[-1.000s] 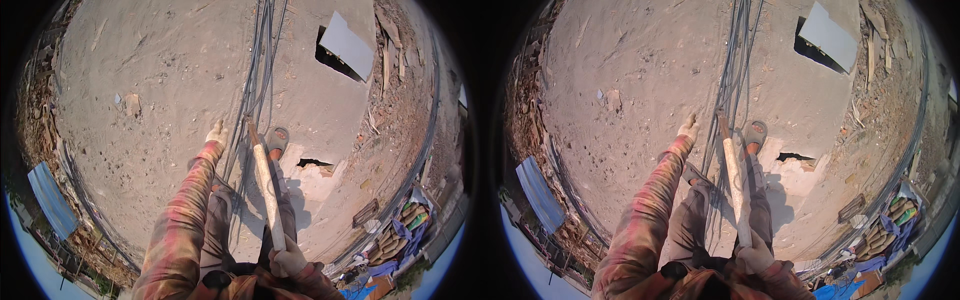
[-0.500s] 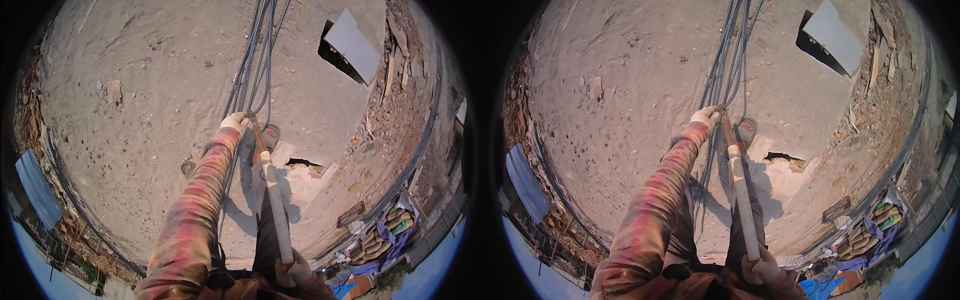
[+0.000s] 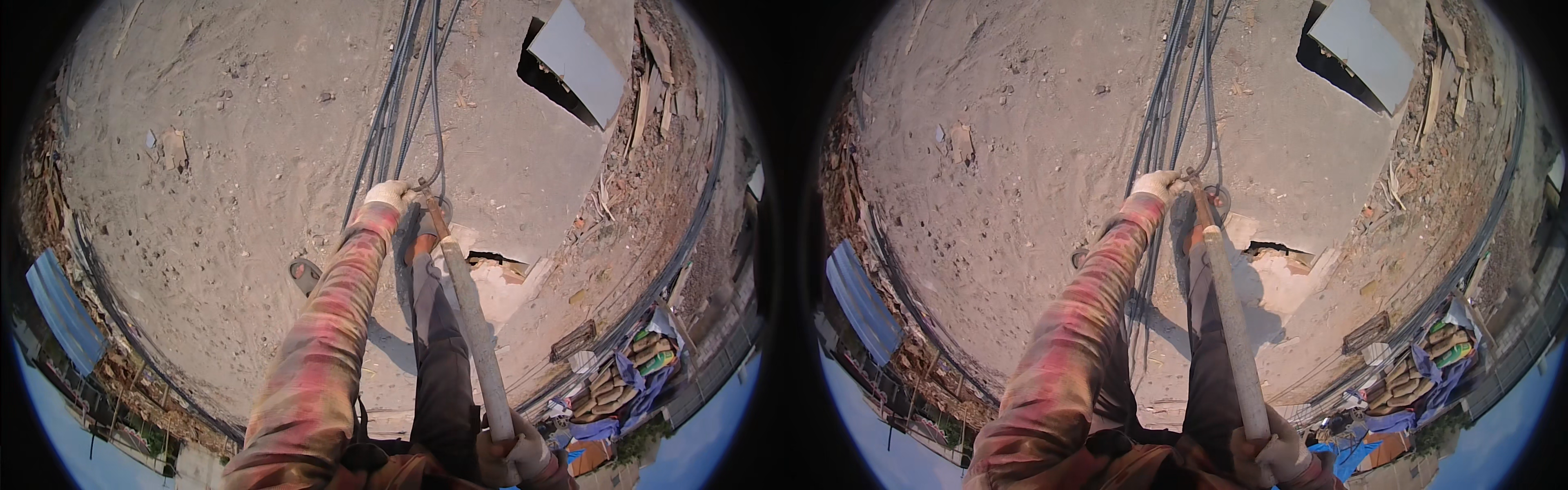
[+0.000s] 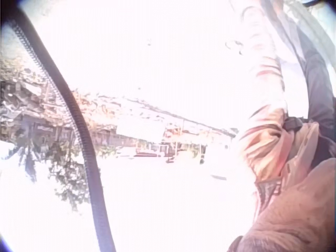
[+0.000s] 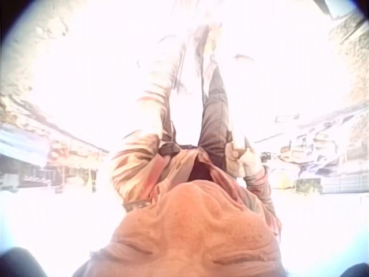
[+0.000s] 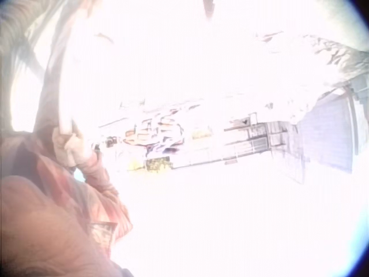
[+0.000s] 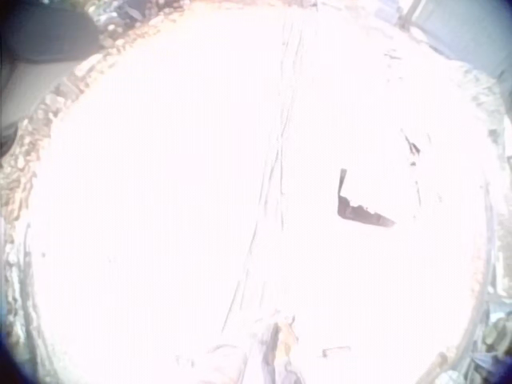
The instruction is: The person bends long pieces of metal rebar using a long-handled bending tool by hand on a construction site.
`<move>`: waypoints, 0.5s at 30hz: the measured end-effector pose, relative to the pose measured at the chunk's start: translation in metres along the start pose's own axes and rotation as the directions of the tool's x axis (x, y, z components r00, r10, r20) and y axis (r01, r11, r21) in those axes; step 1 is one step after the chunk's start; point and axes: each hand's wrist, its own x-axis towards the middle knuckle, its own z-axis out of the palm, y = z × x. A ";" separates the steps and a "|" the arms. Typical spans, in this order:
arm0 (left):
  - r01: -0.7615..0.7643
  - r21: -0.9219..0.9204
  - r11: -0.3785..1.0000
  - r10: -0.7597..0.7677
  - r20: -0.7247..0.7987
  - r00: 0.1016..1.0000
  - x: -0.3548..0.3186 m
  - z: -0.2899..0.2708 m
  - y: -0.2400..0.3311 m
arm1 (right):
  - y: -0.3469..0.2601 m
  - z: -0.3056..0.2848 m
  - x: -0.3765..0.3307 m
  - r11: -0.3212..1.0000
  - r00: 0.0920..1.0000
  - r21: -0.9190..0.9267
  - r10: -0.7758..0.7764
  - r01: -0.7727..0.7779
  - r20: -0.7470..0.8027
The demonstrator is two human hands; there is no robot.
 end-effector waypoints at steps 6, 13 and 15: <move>0.027 0.123 0.992 -0.032 0.037 0.999 0.021 0.020 0.010 | 0.013 0.001 0.034 0.993 0.992 0.045 0.114 -0.111 -0.059; 0.019 0.113 0.993 -0.020 0.009 1.000 0.028 0.033 0.014 | 0.076 -0.037 0.111 0.977 0.974 -0.184 -0.142 0.109 -0.175; -0.018 0.080 0.997 0.020 -0.018 1.000 0.022 0.030 0.006 | 0.087 -0.041 0.114 0.988 0.984 -0.101 -0.130 0.118 -0.120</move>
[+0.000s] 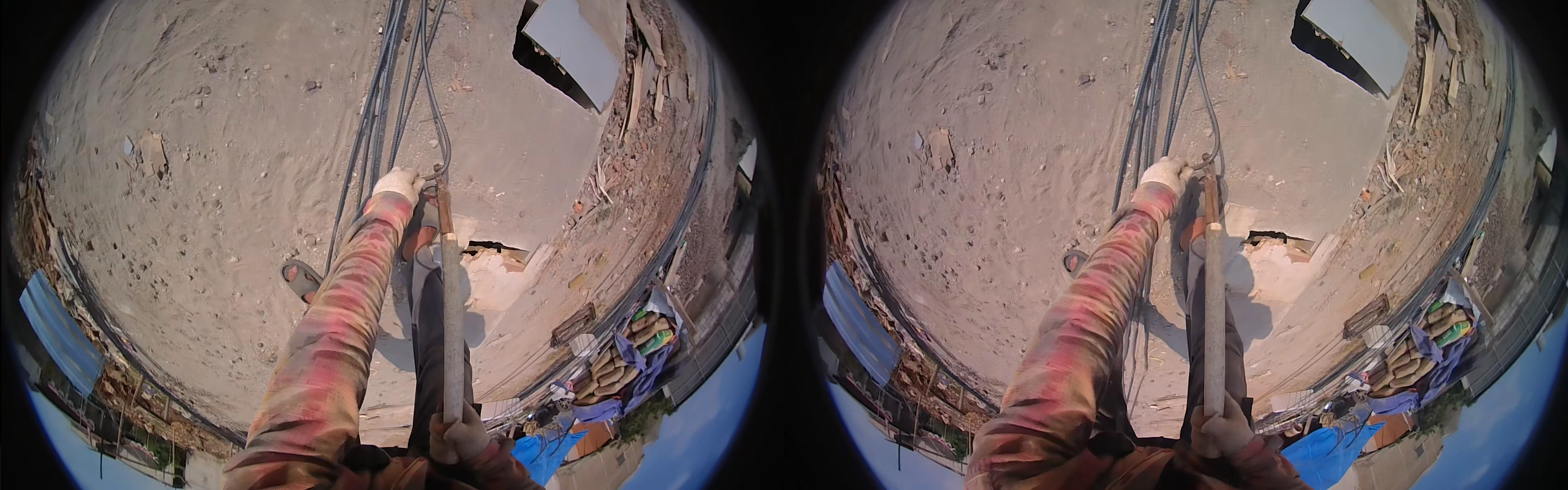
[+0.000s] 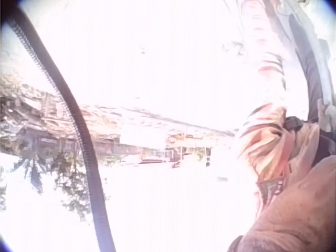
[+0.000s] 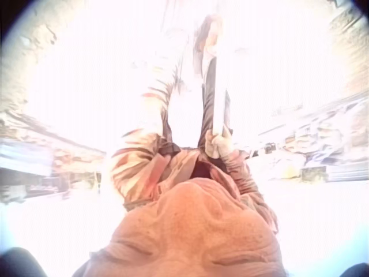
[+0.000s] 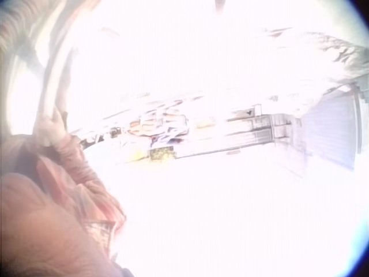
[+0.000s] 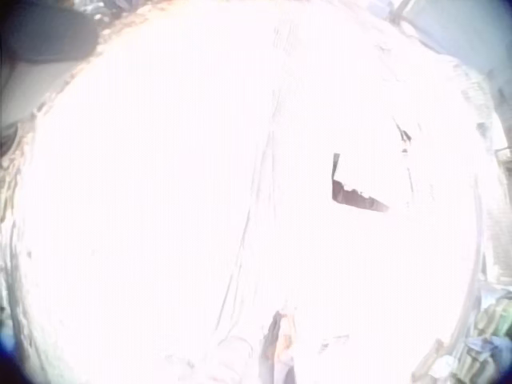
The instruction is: The person bends long pieces of metal rebar using a long-handled bending tool by hand on a construction site.
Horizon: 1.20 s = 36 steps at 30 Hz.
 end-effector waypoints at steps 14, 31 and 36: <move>0.231 -0.703 0.672 -0.007 0.306 0.952 -0.288 0.005 -0.026 | 0.076 0.021 0.050 0.927 0.954 -0.341 -0.230 0.156 -0.191; -0.017 -0.825 0.565 -0.222 -0.172 0.960 -0.475 -0.127 0.072 | 0.074 0.139 0.018 0.829 0.829 -0.009 -0.559 0.559 0.017; 0.028 -0.828 0.560 -0.380 -0.227 0.897 -0.427 -0.172 0.081 | 0.040 0.186 0.047 0.834 0.862 0.354 -0.491 0.423 0.127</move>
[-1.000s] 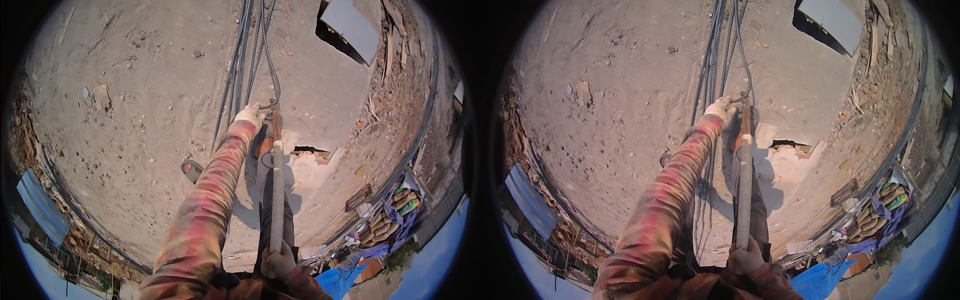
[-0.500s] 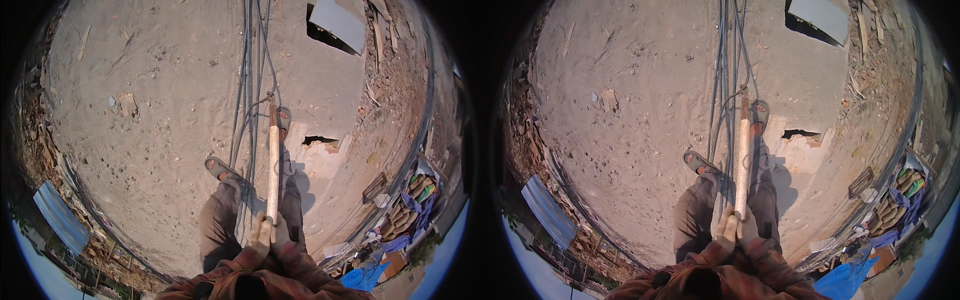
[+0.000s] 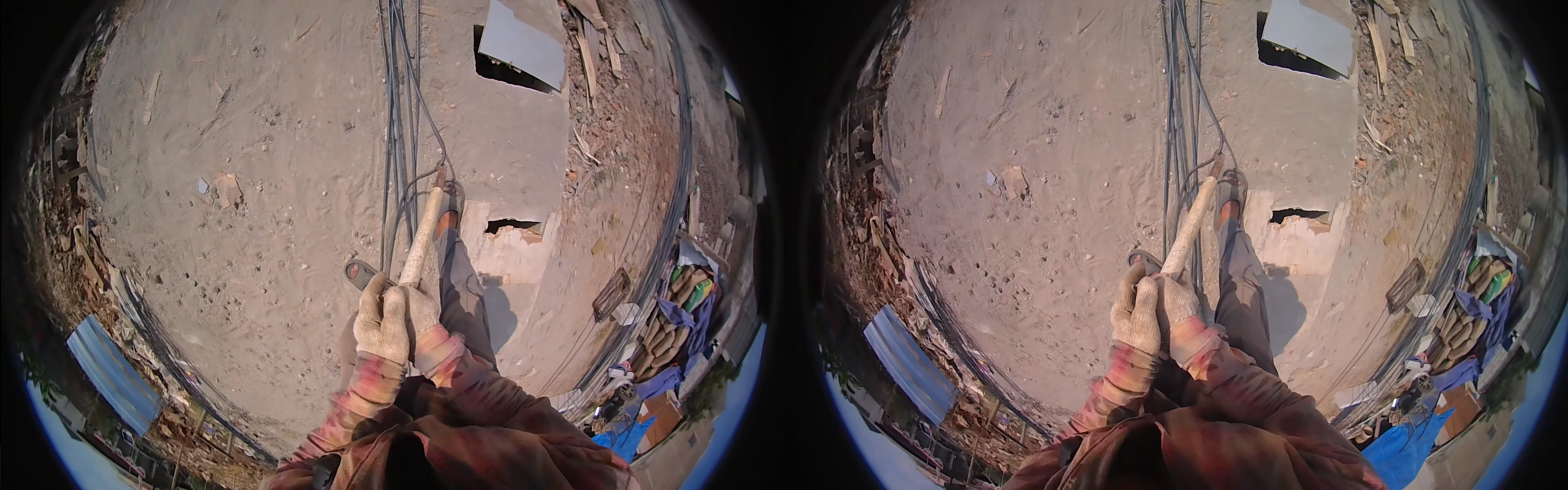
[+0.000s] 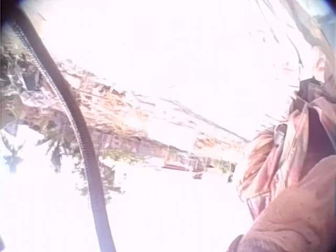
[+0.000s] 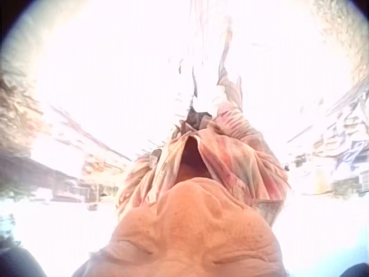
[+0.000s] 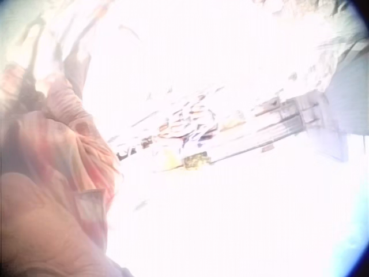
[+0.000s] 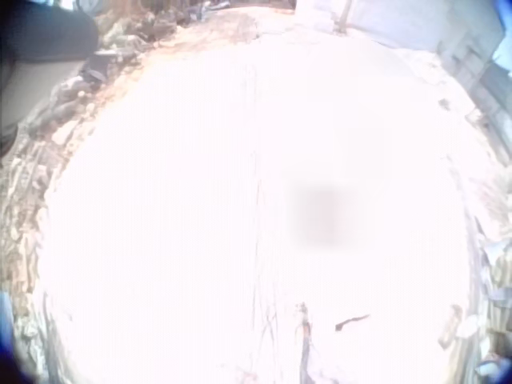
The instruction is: The person bends long pieces of metal rebar using a long-handled bending tool by hand on a construction site.
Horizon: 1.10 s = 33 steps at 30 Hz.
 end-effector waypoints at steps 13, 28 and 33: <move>0.006 0.140 0.990 0.006 -0.088 0.996 -0.024 0.042 -0.079 | 0.006 -0.100 0.006 0.922 0.977 -0.377 0.011 -0.092 -0.212; 0.137 -0.030 0.990 -0.140 -0.170 0.975 -0.041 0.016 -0.193 | 0.073 -0.158 0.005 0.541 0.940 -0.828 -0.181 -0.150 -0.288; 0.189 -0.077 0.979 -0.201 -0.192 0.961 -0.040 0.009 -0.176 | 0.076 -0.145 0.007 0.497 0.925 -0.867 -0.309 -0.042 -0.222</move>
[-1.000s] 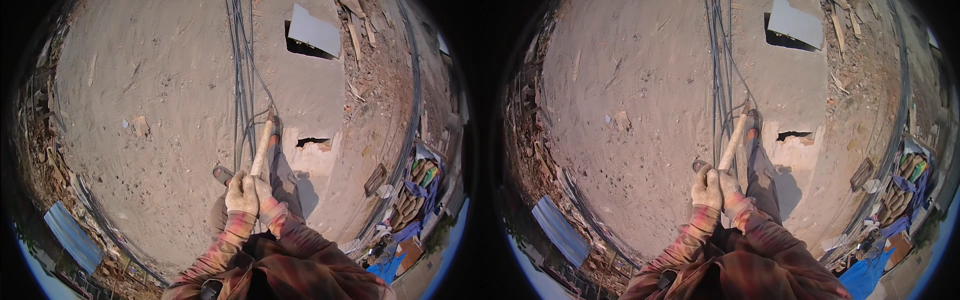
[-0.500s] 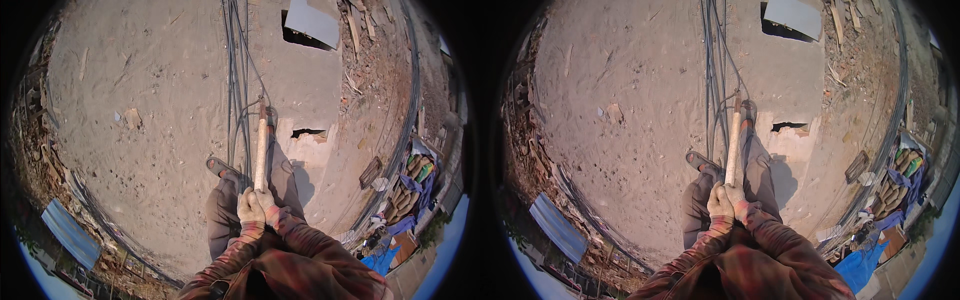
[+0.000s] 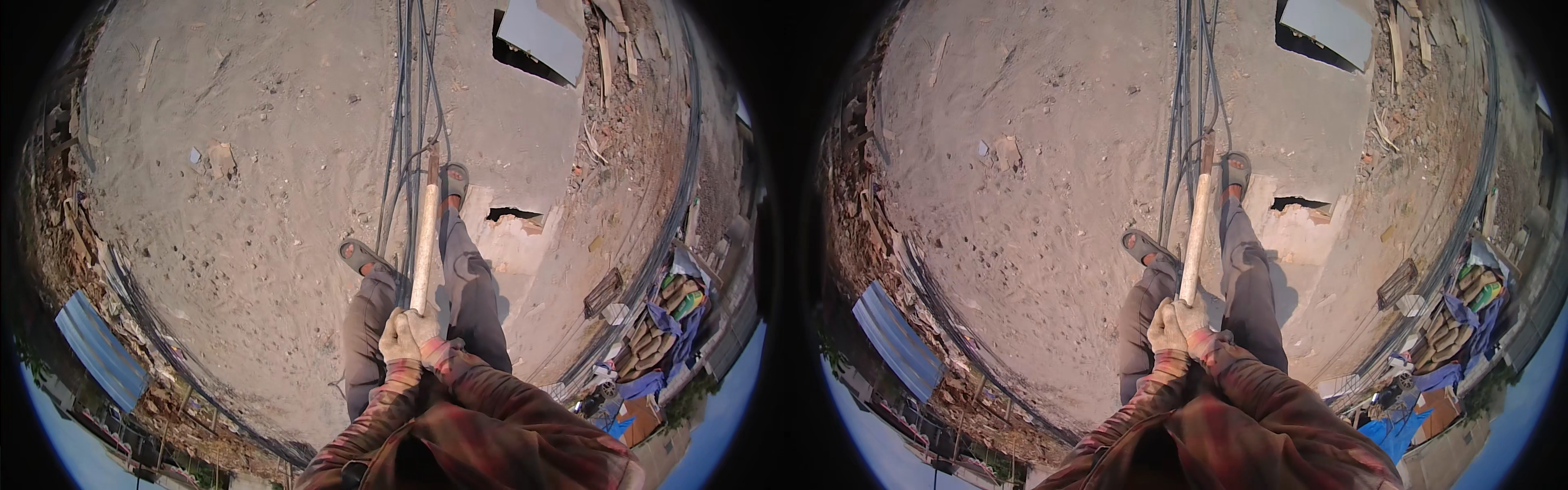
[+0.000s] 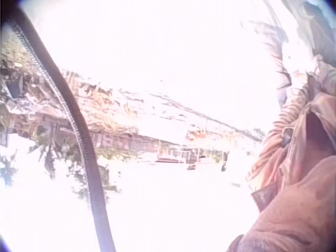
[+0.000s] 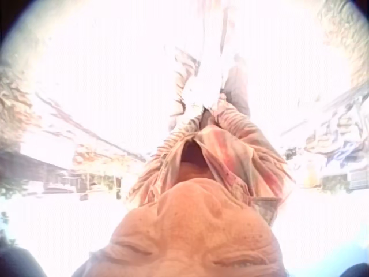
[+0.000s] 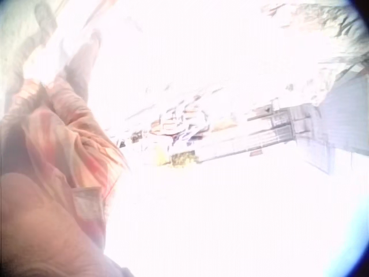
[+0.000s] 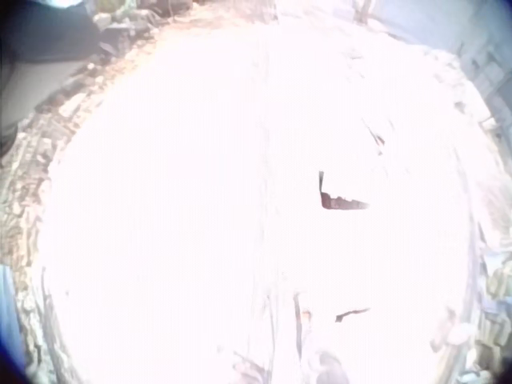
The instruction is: The person bends long pieces of metal rebar using a long-handled bending tool by hand on a construction site.
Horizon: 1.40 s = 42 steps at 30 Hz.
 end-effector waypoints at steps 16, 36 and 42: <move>0.110 -0.001 0.994 -0.109 0.062 0.992 0.003 -0.020 -0.115 | 0.060 0.008 0.039 0.947 0.987 -0.321 0.047 0.006 0.157; -0.123 -0.075 0.990 0.140 0.698 0.702 -0.032 0.063 0.152 | -0.191 -0.160 0.011 0.922 0.878 0.281 0.112 -0.267 0.465; -0.093 -0.114 0.989 0.146 0.715 0.684 -0.031 0.091 0.206 | -0.240 -0.179 0.035 0.993 0.857 0.095 -0.109 0.070 0.505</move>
